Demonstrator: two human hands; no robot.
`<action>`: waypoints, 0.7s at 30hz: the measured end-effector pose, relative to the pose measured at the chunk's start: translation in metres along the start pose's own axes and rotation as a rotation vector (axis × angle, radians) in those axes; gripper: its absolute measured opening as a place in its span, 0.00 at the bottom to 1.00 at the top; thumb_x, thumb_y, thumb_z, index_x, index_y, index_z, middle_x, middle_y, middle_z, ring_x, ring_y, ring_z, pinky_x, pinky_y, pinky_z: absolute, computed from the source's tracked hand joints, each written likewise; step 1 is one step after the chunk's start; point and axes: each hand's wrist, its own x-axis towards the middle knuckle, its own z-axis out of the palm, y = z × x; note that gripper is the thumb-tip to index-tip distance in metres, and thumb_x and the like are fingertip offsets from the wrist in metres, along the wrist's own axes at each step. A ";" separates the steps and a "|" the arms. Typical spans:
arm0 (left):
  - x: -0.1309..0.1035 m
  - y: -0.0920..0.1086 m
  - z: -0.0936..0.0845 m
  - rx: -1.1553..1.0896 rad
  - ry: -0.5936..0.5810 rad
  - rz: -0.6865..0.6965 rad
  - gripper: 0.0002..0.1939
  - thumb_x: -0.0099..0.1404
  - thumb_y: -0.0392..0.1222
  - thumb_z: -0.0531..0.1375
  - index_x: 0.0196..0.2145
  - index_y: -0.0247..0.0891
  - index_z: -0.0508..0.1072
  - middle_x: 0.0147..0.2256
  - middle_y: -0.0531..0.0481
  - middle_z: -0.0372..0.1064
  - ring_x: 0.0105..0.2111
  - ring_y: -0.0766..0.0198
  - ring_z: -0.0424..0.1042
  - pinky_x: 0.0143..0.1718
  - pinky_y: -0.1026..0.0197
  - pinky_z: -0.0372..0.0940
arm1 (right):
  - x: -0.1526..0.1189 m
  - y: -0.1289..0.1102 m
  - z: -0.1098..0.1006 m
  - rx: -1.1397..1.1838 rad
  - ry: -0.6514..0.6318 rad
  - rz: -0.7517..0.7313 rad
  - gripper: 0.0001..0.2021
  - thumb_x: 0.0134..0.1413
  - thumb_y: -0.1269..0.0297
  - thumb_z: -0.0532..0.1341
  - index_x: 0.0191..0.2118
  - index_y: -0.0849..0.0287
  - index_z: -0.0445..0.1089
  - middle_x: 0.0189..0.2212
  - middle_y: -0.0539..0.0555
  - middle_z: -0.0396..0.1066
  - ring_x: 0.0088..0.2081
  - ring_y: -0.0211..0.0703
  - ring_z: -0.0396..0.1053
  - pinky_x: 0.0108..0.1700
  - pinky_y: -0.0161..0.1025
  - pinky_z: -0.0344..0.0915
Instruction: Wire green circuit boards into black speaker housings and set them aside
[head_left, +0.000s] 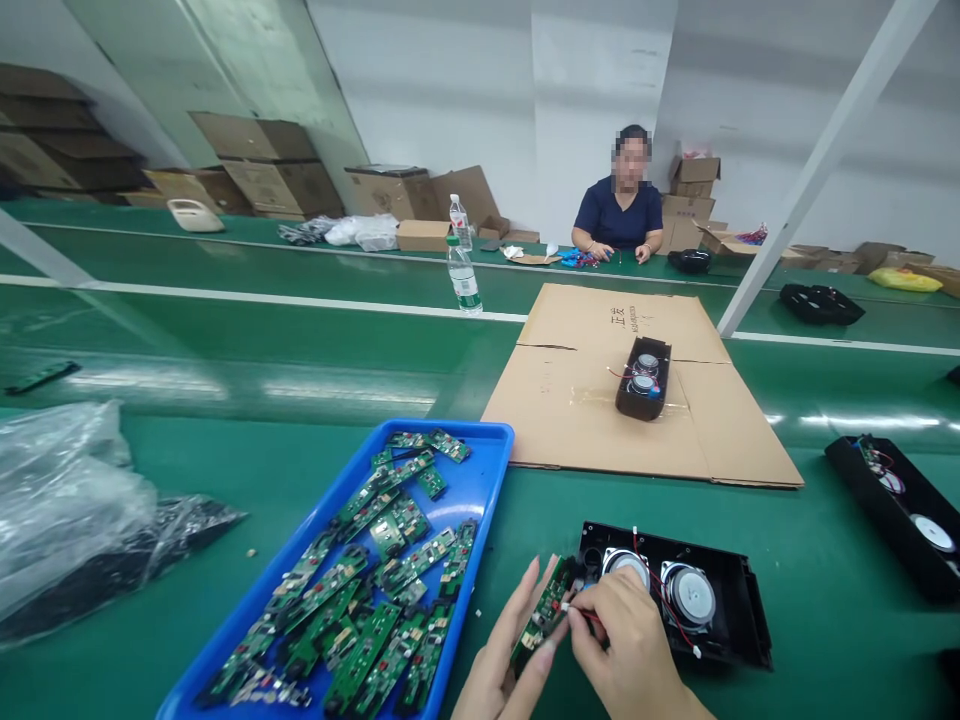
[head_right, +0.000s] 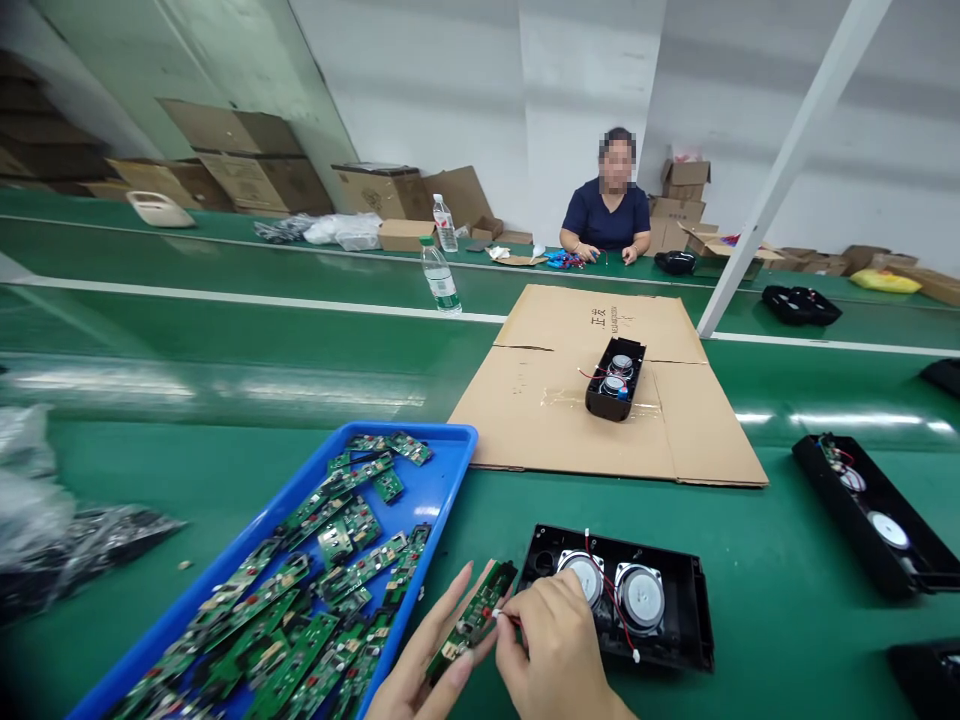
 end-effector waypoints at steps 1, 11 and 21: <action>0.000 0.001 0.000 -0.001 0.009 -0.028 0.22 0.59 0.55 0.64 0.51 0.58 0.72 0.55 0.57 0.70 0.55 0.55 0.67 0.52 0.63 0.67 | 0.000 -0.001 0.001 0.002 0.014 -0.002 0.12 0.63 0.72 0.51 0.27 0.58 0.59 0.18 0.46 0.58 0.22 0.33 0.56 0.28 0.32 0.56; 0.002 -0.011 0.008 0.008 0.096 -0.079 0.20 0.54 0.56 0.67 0.44 0.52 0.78 0.50 0.53 0.75 0.54 0.56 0.69 0.52 0.68 0.64 | -0.003 -0.004 0.007 0.003 0.155 0.007 0.10 0.63 0.73 0.53 0.28 0.60 0.62 0.19 0.47 0.58 0.22 0.33 0.55 0.26 0.32 0.56; -0.001 -0.021 0.014 -0.137 0.160 -0.111 0.21 0.51 0.56 0.69 0.43 0.51 0.79 0.48 0.53 0.76 0.51 0.56 0.71 0.49 0.68 0.67 | -0.005 -0.003 0.007 -0.010 0.183 0.007 0.11 0.63 0.74 0.52 0.28 0.59 0.61 0.18 0.46 0.56 0.22 0.33 0.54 0.25 0.32 0.55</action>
